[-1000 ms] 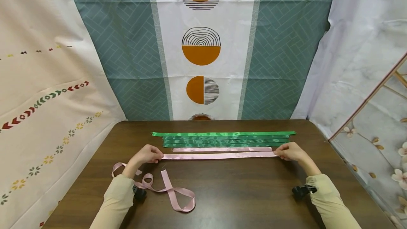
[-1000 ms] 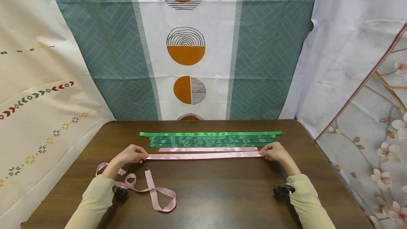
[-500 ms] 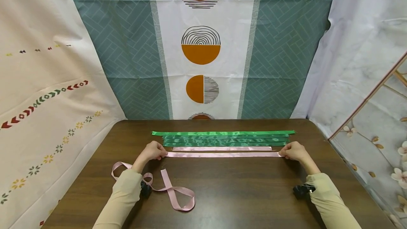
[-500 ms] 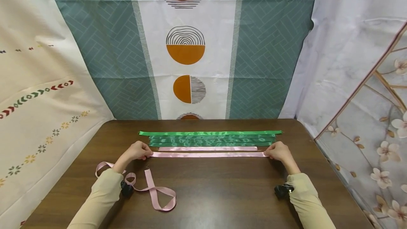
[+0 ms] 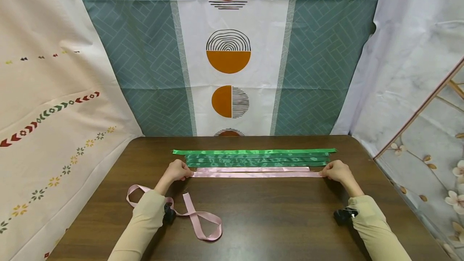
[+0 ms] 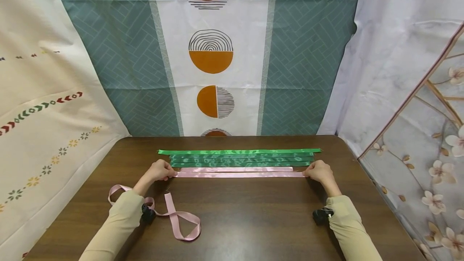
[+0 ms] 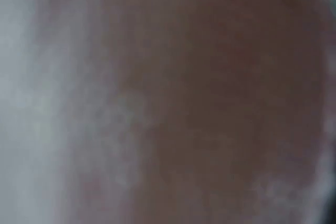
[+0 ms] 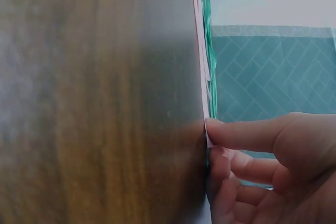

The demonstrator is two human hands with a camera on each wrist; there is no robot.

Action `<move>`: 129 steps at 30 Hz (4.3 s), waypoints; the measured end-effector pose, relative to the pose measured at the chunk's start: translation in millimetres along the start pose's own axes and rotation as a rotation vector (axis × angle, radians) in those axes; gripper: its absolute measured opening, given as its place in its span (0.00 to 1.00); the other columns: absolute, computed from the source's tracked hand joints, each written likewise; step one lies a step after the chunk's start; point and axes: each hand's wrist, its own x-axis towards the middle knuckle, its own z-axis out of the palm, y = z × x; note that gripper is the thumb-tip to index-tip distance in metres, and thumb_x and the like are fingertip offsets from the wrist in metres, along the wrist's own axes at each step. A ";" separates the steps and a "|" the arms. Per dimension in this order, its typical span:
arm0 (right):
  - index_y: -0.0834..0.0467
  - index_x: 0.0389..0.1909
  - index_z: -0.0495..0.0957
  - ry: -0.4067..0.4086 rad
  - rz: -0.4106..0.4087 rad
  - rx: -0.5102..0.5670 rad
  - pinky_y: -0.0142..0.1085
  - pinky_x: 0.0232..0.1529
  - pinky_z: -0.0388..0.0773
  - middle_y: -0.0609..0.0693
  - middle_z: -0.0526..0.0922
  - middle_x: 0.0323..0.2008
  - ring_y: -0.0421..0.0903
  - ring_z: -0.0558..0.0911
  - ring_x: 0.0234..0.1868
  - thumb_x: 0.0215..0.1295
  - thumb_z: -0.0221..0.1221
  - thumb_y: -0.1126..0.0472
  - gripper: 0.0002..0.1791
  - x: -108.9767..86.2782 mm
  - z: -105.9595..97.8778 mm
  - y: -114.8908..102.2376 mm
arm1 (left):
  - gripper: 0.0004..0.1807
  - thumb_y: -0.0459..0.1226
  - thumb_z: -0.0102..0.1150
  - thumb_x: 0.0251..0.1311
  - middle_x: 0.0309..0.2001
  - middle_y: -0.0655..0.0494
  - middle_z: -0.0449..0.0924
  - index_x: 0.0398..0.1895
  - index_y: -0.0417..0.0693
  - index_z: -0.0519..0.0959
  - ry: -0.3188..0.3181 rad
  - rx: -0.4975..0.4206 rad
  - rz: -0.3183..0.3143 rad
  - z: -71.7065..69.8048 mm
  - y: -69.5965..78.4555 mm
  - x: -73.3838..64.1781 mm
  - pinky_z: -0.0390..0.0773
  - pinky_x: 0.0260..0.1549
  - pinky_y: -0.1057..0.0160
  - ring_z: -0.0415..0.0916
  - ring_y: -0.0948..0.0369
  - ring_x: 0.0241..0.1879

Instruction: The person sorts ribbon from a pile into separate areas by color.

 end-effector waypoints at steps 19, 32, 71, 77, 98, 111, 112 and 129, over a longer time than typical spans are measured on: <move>0.61 0.26 0.83 0.016 0.017 -0.005 0.35 0.27 0.66 0.44 0.78 0.18 0.45 0.75 0.26 0.55 0.65 0.54 0.12 3.6 0.4 -0.1 | 0.17 0.43 0.72 0.48 0.10 0.59 0.71 0.12 0.42 0.80 0.044 0.055 -0.089 3.1 2.4 0.1 0.66 0.19 0.66 0.69 0.64 0.15; 0.61 0.25 0.83 0.045 0.041 0.020 0.35 0.26 0.67 0.44 0.77 0.17 0.43 0.74 0.23 0.54 0.66 0.54 0.12 4.2 0.5 2.2 | 0.18 0.42 0.73 0.47 0.10 0.59 0.70 0.11 0.42 0.79 0.030 0.008 -0.150 -1.8 0.5 -3.2 0.68 0.16 0.68 0.68 0.65 0.13; 0.67 0.42 0.79 -0.049 -0.317 0.189 0.35 0.28 0.74 0.60 0.81 0.29 0.46 0.79 0.28 0.70 0.54 0.59 0.14 -5.5 20.7 -81.8 | 0.12 0.39 0.69 0.55 0.31 0.54 0.80 0.38 0.41 0.82 -0.685 0.023 0.445 -0.5 41.7 -59.8 0.74 0.32 0.70 0.73 0.67 0.30; 0.68 0.45 0.78 -0.221 -0.439 0.218 0.38 0.29 0.76 0.62 0.80 0.30 0.45 0.76 0.27 0.71 0.54 0.61 0.13 -13.1 26.1 -103.4 | 0.12 0.35 0.75 0.44 0.26 0.55 0.77 0.32 0.44 0.82 -0.692 0.136 0.451 12.4 52.3 -72.0 0.69 0.25 0.73 0.69 0.70 0.25; 0.54 0.48 0.78 -0.476 -0.753 0.218 0.32 0.39 0.77 0.56 0.82 0.39 0.48 0.81 0.38 0.73 0.52 0.53 0.12 -45.0 67.0 -178.1 | 0.09 0.27 0.55 0.58 0.22 0.64 0.60 0.28 0.48 0.67 -0.466 0.080 0.660 7.7 96.6 -79.4 0.61 0.24 0.73 0.58 0.71 0.21; 0.59 0.59 0.74 -0.746 -0.703 0.597 0.54 0.62 0.68 0.52 0.81 0.53 0.43 0.79 0.54 0.75 0.48 0.49 0.22 -61.7 94.0 -225.3 | 0.16 0.35 0.70 0.53 0.36 0.55 0.80 0.42 0.49 0.75 -0.562 -0.269 0.699 -8.9 126.8 -84.5 0.74 0.33 0.69 0.73 0.67 0.32; 0.61 0.57 0.75 -0.754 -0.722 0.613 0.52 0.61 0.70 0.52 0.82 0.49 0.42 0.80 0.50 0.74 0.48 0.50 0.22 -62.6 94.8 -226.5 | 0.16 0.35 0.69 0.54 0.38 0.52 0.81 0.44 0.48 0.74 -0.586 -0.310 0.697 -9.8 126.9 -84.4 0.74 0.30 0.68 0.73 0.66 0.29; 0.64 0.32 0.76 -0.485 -0.754 0.686 0.31 0.20 0.66 0.44 0.69 0.20 0.38 0.68 0.21 0.72 0.53 0.61 0.11 -54.5 44.6 -194.8 | 0.12 0.35 0.61 0.62 0.26 0.58 0.83 0.47 0.40 0.81 -0.536 -0.407 0.541 -41.7 106.8 -85.2 0.64 0.10 0.67 0.66 0.60 0.14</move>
